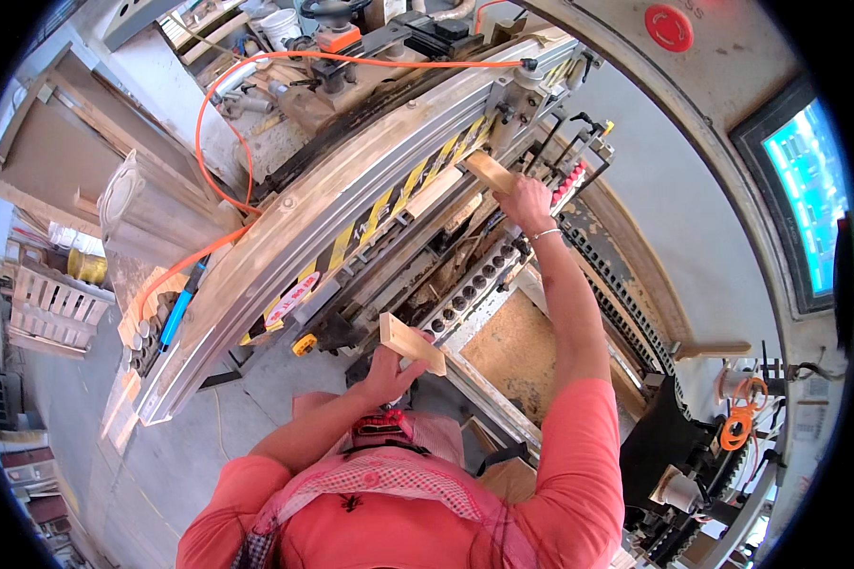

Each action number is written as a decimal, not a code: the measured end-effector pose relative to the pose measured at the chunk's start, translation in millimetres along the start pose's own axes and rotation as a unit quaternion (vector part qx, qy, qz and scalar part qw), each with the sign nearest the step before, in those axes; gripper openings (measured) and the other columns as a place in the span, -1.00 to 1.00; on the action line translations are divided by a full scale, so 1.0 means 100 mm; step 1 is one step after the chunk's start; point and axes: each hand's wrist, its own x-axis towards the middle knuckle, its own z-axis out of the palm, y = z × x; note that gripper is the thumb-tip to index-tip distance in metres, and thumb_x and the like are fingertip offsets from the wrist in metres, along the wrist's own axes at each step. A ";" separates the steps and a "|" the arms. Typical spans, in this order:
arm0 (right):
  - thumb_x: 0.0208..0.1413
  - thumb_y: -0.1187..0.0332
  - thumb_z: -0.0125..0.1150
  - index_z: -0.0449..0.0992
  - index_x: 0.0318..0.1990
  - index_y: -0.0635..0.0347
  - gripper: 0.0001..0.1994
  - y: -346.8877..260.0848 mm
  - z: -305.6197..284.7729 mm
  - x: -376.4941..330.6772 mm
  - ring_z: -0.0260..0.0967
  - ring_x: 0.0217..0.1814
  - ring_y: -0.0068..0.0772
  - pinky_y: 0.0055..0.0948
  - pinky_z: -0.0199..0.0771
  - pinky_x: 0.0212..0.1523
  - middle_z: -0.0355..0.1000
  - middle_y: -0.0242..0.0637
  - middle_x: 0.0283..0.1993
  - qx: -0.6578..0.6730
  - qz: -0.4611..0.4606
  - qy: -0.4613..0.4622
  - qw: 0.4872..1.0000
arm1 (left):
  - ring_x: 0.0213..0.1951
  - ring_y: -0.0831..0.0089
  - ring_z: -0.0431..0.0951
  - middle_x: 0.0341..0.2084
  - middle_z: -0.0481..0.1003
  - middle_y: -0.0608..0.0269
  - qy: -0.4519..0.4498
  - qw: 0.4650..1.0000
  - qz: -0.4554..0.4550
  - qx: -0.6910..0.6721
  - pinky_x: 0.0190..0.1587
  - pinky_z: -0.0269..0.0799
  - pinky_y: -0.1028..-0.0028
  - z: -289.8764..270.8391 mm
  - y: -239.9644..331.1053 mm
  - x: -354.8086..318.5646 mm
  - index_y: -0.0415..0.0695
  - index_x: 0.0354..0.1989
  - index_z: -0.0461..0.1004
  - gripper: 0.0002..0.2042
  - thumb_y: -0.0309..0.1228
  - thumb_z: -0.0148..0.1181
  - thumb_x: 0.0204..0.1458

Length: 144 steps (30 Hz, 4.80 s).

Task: The person operates a woodworking machine, feeding small wooden blocks into the mechanism one by one. They retrieve the processed blocks and place them onto a nearby stack of finished pieces.

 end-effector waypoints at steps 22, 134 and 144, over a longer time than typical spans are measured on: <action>-0.12 0.02 0.22 0.51 -0.36 0.25 -0.60 -0.19 -0.03 0.17 0.47 -0.26 -0.17 -0.29 0.47 -0.27 0.49 -0.14 -0.34 -0.035 -0.006 -0.051 0.998 | -0.17 0.24 0.44 -0.21 0.42 0.09 0.011 0.999 0.003 -0.031 -0.12 0.31 0.37 0.00 -0.10 -0.02 -0.26 -0.16 0.36 -0.69 -0.45 0.16 -0.11; -0.07 0.21 0.07 0.40 -0.25 0.29 -0.68 -0.19 0.07 0.21 0.46 -0.22 -0.11 -0.26 0.46 -0.21 0.47 -0.05 -0.30 -0.058 -0.015 -0.055 0.997 | -0.31 0.13 0.42 -0.35 0.39 0.01 0.004 0.999 -0.044 0.018 -0.26 0.32 0.32 -0.12 0.05 -0.07 -0.24 -0.13 0.32 -0.71 -0.41 0.10 -0.03; -0.09 0.19 0.12 0.38 -0.19 0.30 -0.63 -0.29 -0.04 0.18 0.45 -0.21 -0.11 -0.26 0.46 -0.21 0.47 -0.07 -0.28 -0.049 0.005 -0.079 0.996 | -0.23 0.10 0.42 -0.27 0.39 0.01 -0.001 0.999 -0.052 0.018 -0.19 0.32 0.33 -0.14 0.05 -0.08 -0.21 -0.09 0.32 -0.70 -0.41 0.08 -0.02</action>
